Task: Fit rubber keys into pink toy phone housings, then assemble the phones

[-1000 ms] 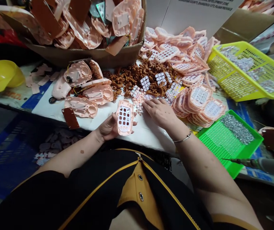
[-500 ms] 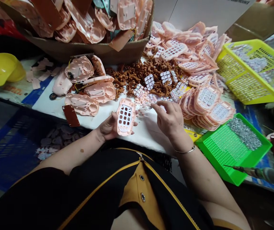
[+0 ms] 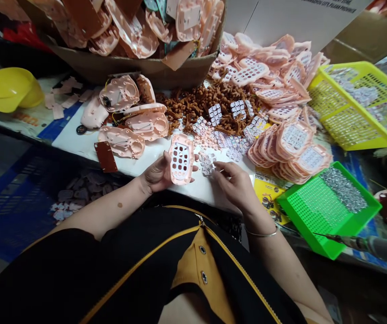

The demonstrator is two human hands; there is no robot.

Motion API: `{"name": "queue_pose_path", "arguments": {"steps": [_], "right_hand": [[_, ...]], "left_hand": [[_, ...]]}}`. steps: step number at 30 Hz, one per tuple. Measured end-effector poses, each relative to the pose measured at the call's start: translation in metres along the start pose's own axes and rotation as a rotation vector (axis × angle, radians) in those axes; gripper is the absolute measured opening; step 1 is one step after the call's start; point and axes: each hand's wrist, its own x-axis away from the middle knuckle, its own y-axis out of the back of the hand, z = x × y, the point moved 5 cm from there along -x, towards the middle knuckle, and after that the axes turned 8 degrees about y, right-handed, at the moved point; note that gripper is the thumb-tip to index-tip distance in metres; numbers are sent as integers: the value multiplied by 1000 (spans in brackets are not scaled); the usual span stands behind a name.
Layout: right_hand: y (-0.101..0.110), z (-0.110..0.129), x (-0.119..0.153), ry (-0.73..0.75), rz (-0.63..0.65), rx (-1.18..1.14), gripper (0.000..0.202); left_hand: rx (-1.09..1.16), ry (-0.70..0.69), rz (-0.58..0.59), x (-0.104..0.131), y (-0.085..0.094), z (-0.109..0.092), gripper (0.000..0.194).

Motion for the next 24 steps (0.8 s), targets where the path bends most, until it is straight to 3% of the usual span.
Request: {"name": "queue_pose_path", "arguments": {"steps": [3, 6, 8, 10, 13, 16, 20, 24], "right_hand": [[4, 4, 6, 93, 49, 206, 29], [18, 11, 7, 119, -159, 225, 21], [26, 9, 5, 16, -326, -7, 16], [25, 0, 2, -170, -420, -403, 16], [12, -7, 0, -418, -424, -901, 31], [2, -5, 0, -517, -404, -1048, 41], [-8, 8, 1, -444, -415, -1025, 39], [-6, 29, 1, -137, -445, -608, 16]], "left_hand": [[1, 4, 4, 0, 0, 0, 84], [-3, -8, -2, 0, -1, 0, 87], [1, -8, -4, 0, -2, 0, 86], [3, -7, -3, 0, -3, 0, 84], [-6, -10, -3, 0, -2, 1, 88], [-5, -7, 2, -1, -1, 3, 92], [-3, 10, 8, -2, -2, 4, 81], [10, -3, -3, -2, -2, 4, 72]]}}
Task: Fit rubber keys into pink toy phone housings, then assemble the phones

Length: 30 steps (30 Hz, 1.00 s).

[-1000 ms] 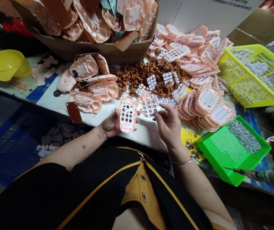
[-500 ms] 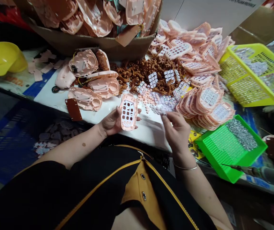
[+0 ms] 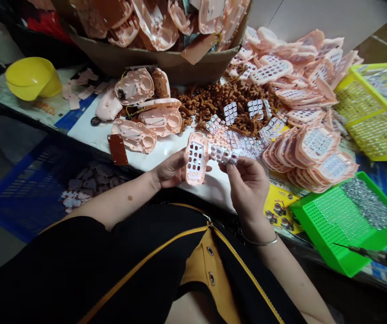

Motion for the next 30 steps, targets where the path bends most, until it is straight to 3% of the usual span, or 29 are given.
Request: {"name": "queue_pose_path", "arguments": {"steps": [4, 8, 11, 17, 22, 26, 30], "right_hand": [[-20, 22, 5, 434, 214, 462, 23], [-37, 29, 11, 682, 389, 609, 29], [-44, 33, 13, 808, 448, 677, 32], [-46, 39, 12, 823, 606, 692, 30], [-52, 26, 23, 812, 804, 791, 63], [-53, 20, 27, 804, 726, 811, 62], [-53, 16, 25, 679, 712, 724, 62]], "left_hand": [[-53, -2, 1, 0, 0, 1, 76], [-135, -20, -26, 1, 1, 2, 92], [-146, -28, -28, 1, 1, 2, 91], [-92, -4, -30, 2, 1, 1, 87], [-8, 59, -3, 2, 0, 0, 80], [-32, 51, -6, -1, -5, 2, 88], [-159, -92, -52, -3, -9, 0, 96]]}}
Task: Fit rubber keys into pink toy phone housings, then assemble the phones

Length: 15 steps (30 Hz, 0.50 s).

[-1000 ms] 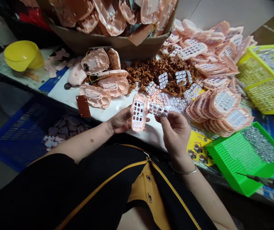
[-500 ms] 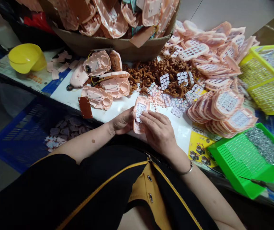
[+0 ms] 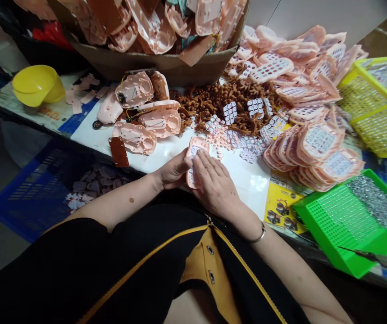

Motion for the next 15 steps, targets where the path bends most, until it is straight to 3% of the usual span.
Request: {"name": "queue_pose_path", "arguments": {"steps": [3, 7, 9, 12, 15], "right_hand": [[7, -7, -1, -89, -80, -279, 55], [22, -29, 8, -456, -394, -875, 55], [25, -35, 15, -567, -515, -1123, 57], [25, -37, 23, -620, -591, -1288, 54], [25, -36, 29, -609, -616, -1286, 55]], "left_hand": [[-93, -11, 10, 1, -2, 0, 94], [-123, 73, 34, 4, -2, 1, 90], [-129, 72, 30, 4, -1, 0, 86], [-132, 79, 29, 2, 0, 2, 76], [-99, 101, -4, 1, 3, 2, 66]]}}
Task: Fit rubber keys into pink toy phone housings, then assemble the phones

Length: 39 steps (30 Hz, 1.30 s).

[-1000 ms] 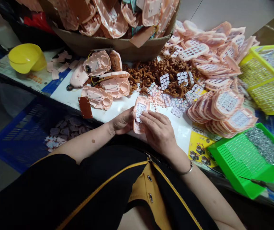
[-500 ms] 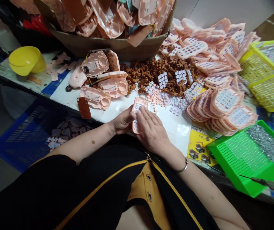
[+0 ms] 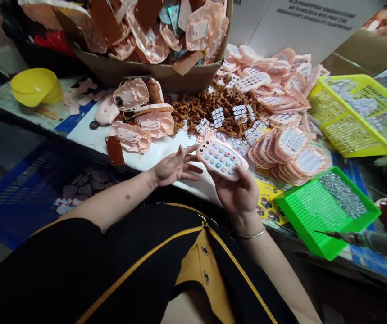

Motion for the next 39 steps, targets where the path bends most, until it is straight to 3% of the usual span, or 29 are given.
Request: {"name": "queue_pose_path", "arguments": {"steps": [5, 9, 12, 14, 17, 20, 23, 26, 30, 33, 36, 39], "right_hand": [[8, 24, 1, 153, 14, 222, 59], [31, 74, -6, 416, -23, 624, 55], [61, 110, -12, 527, -92, 1023, 52], [90, 124, -18, 501, -181, 1264, 51], [135, 126, -25, 363, -254, 1503, 50], [168, 114, -29, 145, -232, 1743, 46], [182, 101, -31, 3, -126, 1870, 44], [181, 99, -35, 16, -47, 1837, 52], [164, 119, -38, 271, -210, 1720, 62], [131, 128, -45, 445, -266, 1583, 55], [86, 117, -71, 461, -58, 1530, 42], [50, 97, -116, 345, 175, 1651, 33]], "left_hand": [[51, 4, -77, 4, 2, -4, 60], [52, -9, -110, 5, 1, -7, 63], [44, -7, -112, 5, 1, -8, 62], [42, -12, -113, 5, 1, -9, 62], [51, -15, -110, 5, 1, -10, 61], [66, -5, -95, 4, 2, -10, 61], [80, 11, -73, 2, 2, -11, 62], [93, 28, -57, 1, 3, -11, 64], [121, 45, -48, 1, 2, -9, 67], [142, 64, -68, 2, 1, -7, 67], [120, 103, -95, 1, -1, -7, 65], [65, 122, -106, -3, 0, -10, 62]]}}
